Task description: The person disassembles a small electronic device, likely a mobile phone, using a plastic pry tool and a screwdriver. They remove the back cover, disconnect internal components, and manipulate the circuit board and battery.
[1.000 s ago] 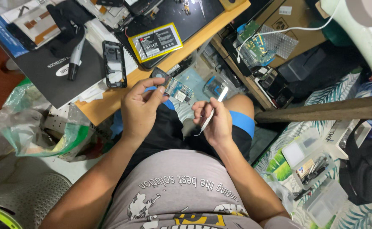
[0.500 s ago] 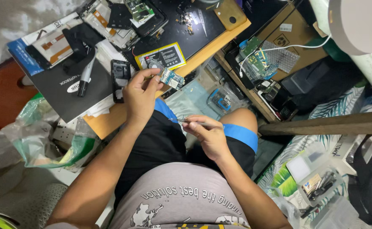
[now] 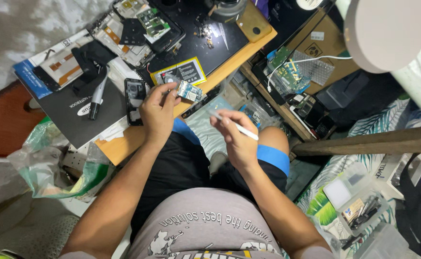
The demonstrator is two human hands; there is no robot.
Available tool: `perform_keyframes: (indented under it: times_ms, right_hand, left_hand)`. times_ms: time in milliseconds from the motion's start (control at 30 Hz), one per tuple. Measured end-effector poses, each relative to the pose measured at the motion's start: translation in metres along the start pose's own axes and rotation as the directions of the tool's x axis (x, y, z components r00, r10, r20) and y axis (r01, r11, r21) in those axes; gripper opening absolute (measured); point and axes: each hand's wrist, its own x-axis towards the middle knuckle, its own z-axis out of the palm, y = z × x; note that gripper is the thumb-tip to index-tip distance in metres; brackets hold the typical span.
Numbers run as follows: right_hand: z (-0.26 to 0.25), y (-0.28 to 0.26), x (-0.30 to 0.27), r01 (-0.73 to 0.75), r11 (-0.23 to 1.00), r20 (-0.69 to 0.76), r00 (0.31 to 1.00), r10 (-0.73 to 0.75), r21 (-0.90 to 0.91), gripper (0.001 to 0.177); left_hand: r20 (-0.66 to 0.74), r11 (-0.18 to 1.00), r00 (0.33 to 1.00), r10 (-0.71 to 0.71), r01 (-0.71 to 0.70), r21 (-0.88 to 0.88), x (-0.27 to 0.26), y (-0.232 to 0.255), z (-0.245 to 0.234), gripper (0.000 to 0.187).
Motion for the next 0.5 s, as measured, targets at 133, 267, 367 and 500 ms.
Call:
perform_keyframes:
  times_ms: [133, 267, 367, 500]
  right_hand:
    - [0.017, 0.008, 0.034, -0.006, 0.999, -0.126, 0.992, 0.013, 0.053, 0.023]
    - [0.018, 0.029, 0.052, -0.009, 0.998, -0.131, 0.991, 0.017, 0.056, 0.027]
    - [0.008, 0.04, 0.054, 0.011, 1.0, -0.112, 0.994, -0.008, 0.027, 0.028]
    - [0.0, 0.056, 0.048, 0.097, 0.994, -0.1, 0.99, -0.102, -0.058, 0.021]
  left_hand:
    - [-0.026, 0.999, 0.999, 0.044, -0.045, -0.028, -0.003, -0.003, 0.004, 0.018]
    - [-0.044, 0.995, 0.998, 0.045, -0.048, -0.089, -0.004, -0.007, 0.004, 0.019]
    - [-0.036, 0.989, 0.999, 0.006, -0.011, -0.147, -0.002, -0.009, 0.006, 0.021]
    - [-0.004, 0.978, 0.994, -0.105, 0.102, -0.184, 0.0, -0.012, 0.002, 0.024]
